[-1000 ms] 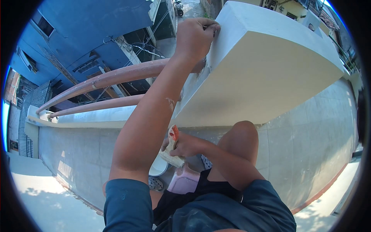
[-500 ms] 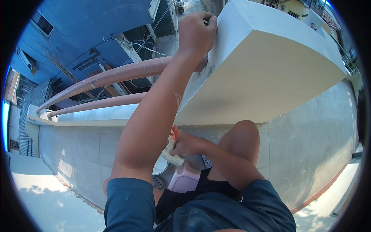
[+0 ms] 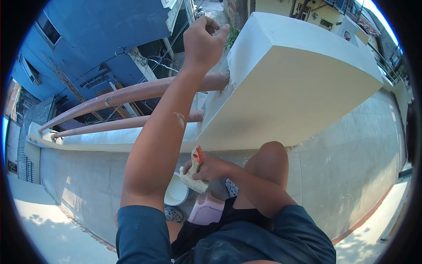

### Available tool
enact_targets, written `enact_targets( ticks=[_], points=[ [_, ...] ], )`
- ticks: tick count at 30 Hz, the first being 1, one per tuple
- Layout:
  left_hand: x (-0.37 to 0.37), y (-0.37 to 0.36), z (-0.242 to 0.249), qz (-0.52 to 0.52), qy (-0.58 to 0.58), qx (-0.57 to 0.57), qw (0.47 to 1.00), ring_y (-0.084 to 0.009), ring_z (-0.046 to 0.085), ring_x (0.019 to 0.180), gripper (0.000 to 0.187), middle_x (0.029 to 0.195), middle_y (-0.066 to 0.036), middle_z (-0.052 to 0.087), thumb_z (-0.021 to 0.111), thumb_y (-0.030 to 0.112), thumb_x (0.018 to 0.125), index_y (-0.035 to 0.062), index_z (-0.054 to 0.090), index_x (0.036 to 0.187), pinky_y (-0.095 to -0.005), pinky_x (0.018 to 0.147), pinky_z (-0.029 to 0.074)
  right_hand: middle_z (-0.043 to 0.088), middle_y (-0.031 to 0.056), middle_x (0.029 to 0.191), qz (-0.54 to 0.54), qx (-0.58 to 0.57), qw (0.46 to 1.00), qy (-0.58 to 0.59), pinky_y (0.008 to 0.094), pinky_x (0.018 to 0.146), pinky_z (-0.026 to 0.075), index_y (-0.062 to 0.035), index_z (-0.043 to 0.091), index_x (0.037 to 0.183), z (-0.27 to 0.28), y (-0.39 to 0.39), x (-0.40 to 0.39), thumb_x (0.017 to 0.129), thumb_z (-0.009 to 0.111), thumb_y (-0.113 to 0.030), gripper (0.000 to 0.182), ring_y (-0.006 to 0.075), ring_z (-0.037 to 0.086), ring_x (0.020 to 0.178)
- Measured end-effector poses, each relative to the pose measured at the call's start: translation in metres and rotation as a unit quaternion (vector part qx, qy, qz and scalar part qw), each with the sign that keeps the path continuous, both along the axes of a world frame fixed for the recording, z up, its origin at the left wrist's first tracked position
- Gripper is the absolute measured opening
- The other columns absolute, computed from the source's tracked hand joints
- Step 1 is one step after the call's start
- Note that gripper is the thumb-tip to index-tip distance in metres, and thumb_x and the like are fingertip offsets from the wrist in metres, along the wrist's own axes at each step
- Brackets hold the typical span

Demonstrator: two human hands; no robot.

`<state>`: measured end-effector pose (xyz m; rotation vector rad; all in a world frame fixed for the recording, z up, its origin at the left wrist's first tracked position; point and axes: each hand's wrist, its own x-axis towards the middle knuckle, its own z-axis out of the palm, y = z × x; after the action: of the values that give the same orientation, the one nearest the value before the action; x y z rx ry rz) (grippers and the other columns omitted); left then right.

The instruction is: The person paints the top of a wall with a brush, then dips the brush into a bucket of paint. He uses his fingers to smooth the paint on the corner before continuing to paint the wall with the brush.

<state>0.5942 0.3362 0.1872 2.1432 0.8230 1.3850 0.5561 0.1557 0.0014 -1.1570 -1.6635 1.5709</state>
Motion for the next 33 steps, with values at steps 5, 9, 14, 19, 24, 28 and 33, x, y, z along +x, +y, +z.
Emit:
enact_targets(
  ticks=[5,9,14,19,24,28,33],
  points=[
    [-0.014,-0.024,0.015,-0.14,0.019,-0.029,0.99,-0.0292,0.059,0.099,0.048,0.111,-0.018,0.062,0.06,0.04,0.086,0.0005,0.063,0.114,-0.0362,0.085,0.045,0.065,0.0137,0.101,0.001,-0.008,1.0,0.001,0.0339,0.086,0.047,-0.0055,0.065,0.108,-0.001,0.001,-0.007,0.073,0.063,-0.008,0.035,0.0244,0.061,0.092],
    [0.014,-0.049,-0.009,-0.212,0.061,0.091,0.971,-0.035,0.026,0.139,0.072,0.147,-0.021,0.033,0.038,0.062,0.091,0.0031,0.053,0.13,-0.0403,0.112,0.021,0.065,0.0123,0.099,-0.012,-0.023,0.999,-0.022,0.0343,0.083,0.049,-0.0057,0.066,0.108,0.01,-0.002,-0.011,0.073,0.063,-0.008,0.035,0.0235,0.061,0.091],
    [-0.062,-0.086,0.025,-0.17,0.024,0.077,0.982,-0.0332,0.024,0.139,0.058,0.15,-0.018,0.03,0.045,0.053,0.092,0.0117,0.055,0.131,-0.0411,0.112,0.02,0.063,0.0115,0.1,-0.043,-0.035,0.998,-0.007,0.0308,0.068,0.054,-0.0064,0.065,0.11,-0.012,-0.002,-0.017,0.075,0.065,-0.008,0.035,0.0199,0.063,0.082],
    [-0.204,-0.087,0.007,-0.079,-0.131,0.05,0.987,-0.0167,0.063,0.096,0.016,0.112,-0.009,0.065,0.063,0.001,0.087,0.0038,0.069,0.102,-0.0247,0.08,0.048,0.063,0.0101,0.103,-0.053,-0.083,0.994,0.042,0.0305,0.068,0.055,-0.0073,0.065,0.11,-0.001,-0.009,-0.021,0.077,0.066,-0.01,0.033,0.0193,0.063,0.081],
    [-0.365,-0.099,-0.082,0.095,-0.209,-0.081,0.97,-0.0084,0.057,0.078,0.007,0.09,-0.004,0.064,0.067,0.005,0.085,-0.0001,0.063,0.086,-0.0225,0.069,0.046,0.062,0.0105,0.1,-0.058,-0.153,0.979,0.12,0.0307,0.068,0.054,-0.0028,0.062,0.11,-0.004,-0.011,-0.032,0.077,0.065,-0.002,0.032,0.0194,0.063,0.082],
    [-0.459,-0.127,-0.19,0.259,-0.144,-0.232,0.927,-0.0084,0.056,0.066,0.012,0.074,-0.003,0.063,0.07,0.013,0.083,0.002,0.066,0.088,-0.0244,0.061,0.045,0.058,0.0131,0.103,-0.096,-0.206,0.943,0.242,0.0318,0.078,0.052,-0.0005,0.057,0.108,0.002,-0.012,-0.048,0.073,0.063,0.004,0.036,0.0248,0.062,0.093],
    [-0.486,-0.152,-0.226,0.325,-0.114,-0.295,0.891,-0.0096,0.057,0.067,0.012,0.072,-0.005,0.064,0.066,0.012,0.085,0.0017,0.067,0.09,-0.0252,0.062,0.046,0.057,0.0135,0.104,-0.093,-0.218,0.922,0.305,0.0368,0.09,0.048,-0.0008,0.055,0.11,-0.006,-0.004,-0.064,0.07,0.064,0.003,0.041,0.0267,0.059,0.099]
  ],
)
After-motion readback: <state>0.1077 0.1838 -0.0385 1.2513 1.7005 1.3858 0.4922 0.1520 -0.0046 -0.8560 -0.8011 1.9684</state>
